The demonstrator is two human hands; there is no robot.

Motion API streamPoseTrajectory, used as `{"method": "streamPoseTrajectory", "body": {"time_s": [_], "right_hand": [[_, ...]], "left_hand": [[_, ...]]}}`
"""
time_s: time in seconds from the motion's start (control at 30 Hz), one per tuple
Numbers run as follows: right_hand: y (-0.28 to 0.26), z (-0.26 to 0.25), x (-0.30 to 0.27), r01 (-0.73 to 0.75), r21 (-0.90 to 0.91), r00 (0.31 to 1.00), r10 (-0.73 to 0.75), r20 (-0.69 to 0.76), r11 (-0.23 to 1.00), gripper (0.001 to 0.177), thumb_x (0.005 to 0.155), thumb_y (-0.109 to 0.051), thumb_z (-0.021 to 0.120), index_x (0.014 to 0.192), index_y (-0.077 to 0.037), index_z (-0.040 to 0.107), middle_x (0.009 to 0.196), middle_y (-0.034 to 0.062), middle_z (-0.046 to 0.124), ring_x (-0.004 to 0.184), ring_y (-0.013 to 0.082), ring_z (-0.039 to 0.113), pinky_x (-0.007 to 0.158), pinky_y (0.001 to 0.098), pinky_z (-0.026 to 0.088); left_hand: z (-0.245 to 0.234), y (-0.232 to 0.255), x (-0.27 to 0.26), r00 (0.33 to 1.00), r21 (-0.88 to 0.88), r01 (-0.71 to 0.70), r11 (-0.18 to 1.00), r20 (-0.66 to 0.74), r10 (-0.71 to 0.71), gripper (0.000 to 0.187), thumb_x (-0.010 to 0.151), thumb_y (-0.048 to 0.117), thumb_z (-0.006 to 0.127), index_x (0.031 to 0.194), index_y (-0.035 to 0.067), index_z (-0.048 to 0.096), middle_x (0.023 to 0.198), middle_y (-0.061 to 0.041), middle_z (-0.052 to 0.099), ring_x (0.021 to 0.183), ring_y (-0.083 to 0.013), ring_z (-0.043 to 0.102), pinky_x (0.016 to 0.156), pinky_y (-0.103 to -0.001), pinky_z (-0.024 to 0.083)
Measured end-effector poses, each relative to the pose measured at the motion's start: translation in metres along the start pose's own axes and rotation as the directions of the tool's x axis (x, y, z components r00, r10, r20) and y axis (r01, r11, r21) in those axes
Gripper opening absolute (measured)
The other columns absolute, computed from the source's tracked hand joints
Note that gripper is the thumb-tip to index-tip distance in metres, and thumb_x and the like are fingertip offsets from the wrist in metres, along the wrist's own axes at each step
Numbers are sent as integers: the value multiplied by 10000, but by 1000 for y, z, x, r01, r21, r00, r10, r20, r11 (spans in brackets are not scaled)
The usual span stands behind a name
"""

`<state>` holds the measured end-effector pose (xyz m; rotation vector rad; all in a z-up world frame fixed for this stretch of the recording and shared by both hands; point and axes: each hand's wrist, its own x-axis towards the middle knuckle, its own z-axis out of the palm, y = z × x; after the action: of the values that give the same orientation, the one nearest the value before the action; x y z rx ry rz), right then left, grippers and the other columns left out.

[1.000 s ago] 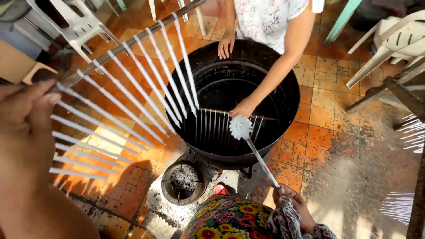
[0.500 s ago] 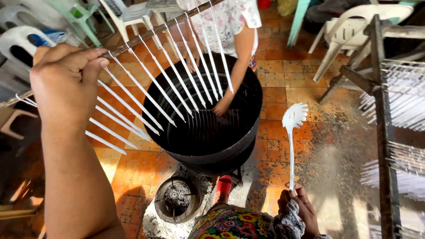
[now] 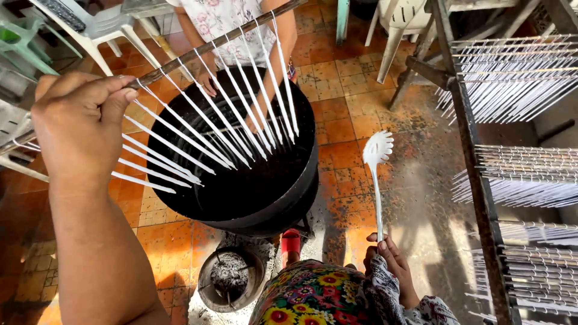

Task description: Dipping a metal rack with multiple wicks into a large pot of melted wax to coat them for candle making.

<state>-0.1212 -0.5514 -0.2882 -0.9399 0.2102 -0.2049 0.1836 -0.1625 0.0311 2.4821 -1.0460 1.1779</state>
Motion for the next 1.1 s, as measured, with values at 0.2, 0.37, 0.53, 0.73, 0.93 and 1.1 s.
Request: {"method": "streamPoseTrajectory", "body": {"time_s": [0.2,0.37,0.53,0.73,0.93,1.1], "right_hand": [[6,-1,2,-67,195,997,61,40,978,246,1076,-195,492,1194,-4,593,657,62,487,486,183,470,443,310,414],[2,8,9,-36,159,997,25,69,987,238,1093,-171,460,1189,9,583,699,78,507,503,200,521,454,315,442],[5,8,11,-78,225,996,64,69,971,202,1088,-138,472,1189,-5,586,675,70,517,488,185,512,410,301,421],[3,9,22,4,137,996,-17,93,991,160,1072,-92,487,1184,-23,577,668,70,560,463,210,549,403,303,480],[42,-45,31,64,-191,998,-59,33,980,189,1060,-54,502,1221,-24,596,1011,36,591,706,157,613,647,324,568],[51,-36,31,-31,-232,996,11,-88,972,131,1036,-49,546,1159,-42,590,1094,62,610,691,178,615,689,329,548]], "left_hand": [[29,-6,-5,999,-24,31,999,23,-30,159,1092,33,934,1243,40,886,1051,-83,763,1032,-290,586,871,-392,514],[58,-1,-10,988,2,131,991,85,-130,134,1047,100,901,1169,64,859,1024,-66,785,954,-247,601,811,-365,524],[100,-12,-35,987,-89,147,985,76,-140,128,1008,54,870,1134,37,851,967,-64,714,923,-278,560,786,-379,497],[163,-9,-80,906,-108,368,923,264,-330,114,995,150,773,1094,95,782,982,-48,704,949,-271,540,762,-369,492],[231,-4,-155,696,-111,610,785,549,-463,148,1006,199,666,1128,138,724,1133,-36,619,1111,-291,494,966,-472,428],[284,-4,-212,509,-94,763,640,698,-504,146,997,180,663,1121,126,716,1374,-62,435,1254,-313,392,1127,-532,341]]}}
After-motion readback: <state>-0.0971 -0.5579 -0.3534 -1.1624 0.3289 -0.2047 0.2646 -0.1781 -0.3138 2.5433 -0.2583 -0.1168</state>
